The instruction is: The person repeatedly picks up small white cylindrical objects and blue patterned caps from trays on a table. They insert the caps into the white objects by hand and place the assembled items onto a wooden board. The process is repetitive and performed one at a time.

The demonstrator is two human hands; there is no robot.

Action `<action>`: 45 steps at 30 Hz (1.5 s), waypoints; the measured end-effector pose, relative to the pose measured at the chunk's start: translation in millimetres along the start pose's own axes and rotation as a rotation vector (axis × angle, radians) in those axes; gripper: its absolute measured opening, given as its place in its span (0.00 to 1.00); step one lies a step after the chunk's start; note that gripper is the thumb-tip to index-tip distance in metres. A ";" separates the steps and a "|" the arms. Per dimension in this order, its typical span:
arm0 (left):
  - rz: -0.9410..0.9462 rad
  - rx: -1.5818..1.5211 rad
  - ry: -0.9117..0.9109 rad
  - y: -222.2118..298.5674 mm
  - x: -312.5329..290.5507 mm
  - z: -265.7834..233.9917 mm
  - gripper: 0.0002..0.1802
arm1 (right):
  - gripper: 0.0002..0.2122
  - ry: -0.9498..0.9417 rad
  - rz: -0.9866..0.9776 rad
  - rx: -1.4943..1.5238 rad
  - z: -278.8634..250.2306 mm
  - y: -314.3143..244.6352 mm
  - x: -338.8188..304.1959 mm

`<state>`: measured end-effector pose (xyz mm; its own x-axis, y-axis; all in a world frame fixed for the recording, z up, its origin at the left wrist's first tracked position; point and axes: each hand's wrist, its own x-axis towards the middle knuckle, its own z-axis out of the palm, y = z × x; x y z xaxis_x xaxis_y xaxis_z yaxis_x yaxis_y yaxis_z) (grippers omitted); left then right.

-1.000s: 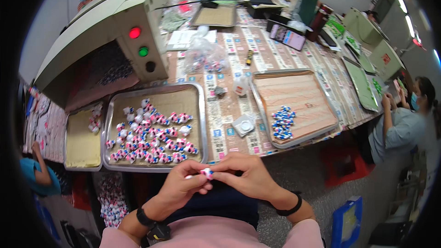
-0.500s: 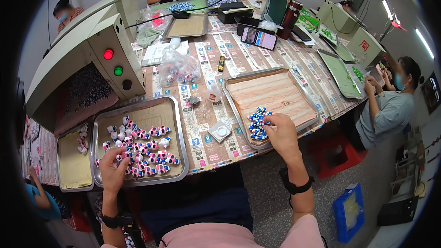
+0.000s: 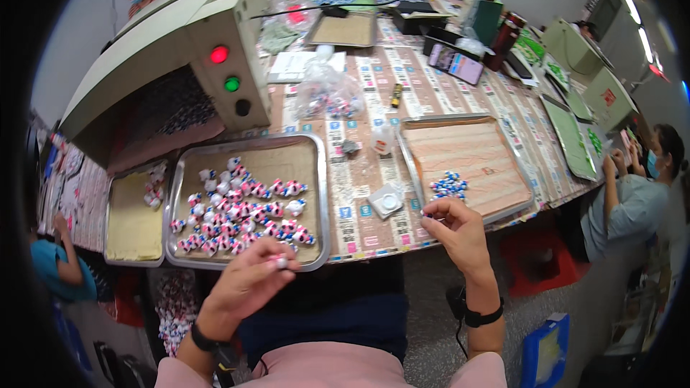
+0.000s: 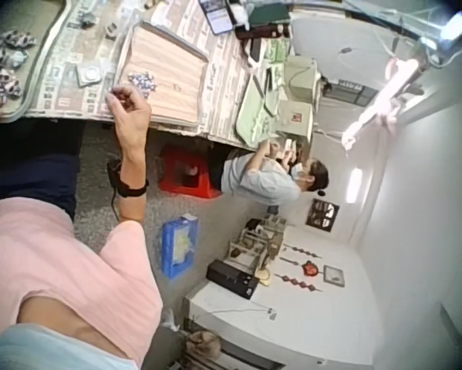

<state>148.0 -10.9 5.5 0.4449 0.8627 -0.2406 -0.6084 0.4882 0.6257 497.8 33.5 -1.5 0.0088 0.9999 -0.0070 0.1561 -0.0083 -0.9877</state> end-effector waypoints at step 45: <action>-0.126 -0.135 0.011 -42.3 11.0 18.4 0.14 | 0.09 -0.309 -0.174 -0.048 88.3 -43.4 -37.8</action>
<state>190.8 -24.4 -9.9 0.5161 0.7947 -0.3196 -0.6317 0.6051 0.4846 403.5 -3.2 27.8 -0.3204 0.9413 0.1063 0.1753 0.1692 -0.9698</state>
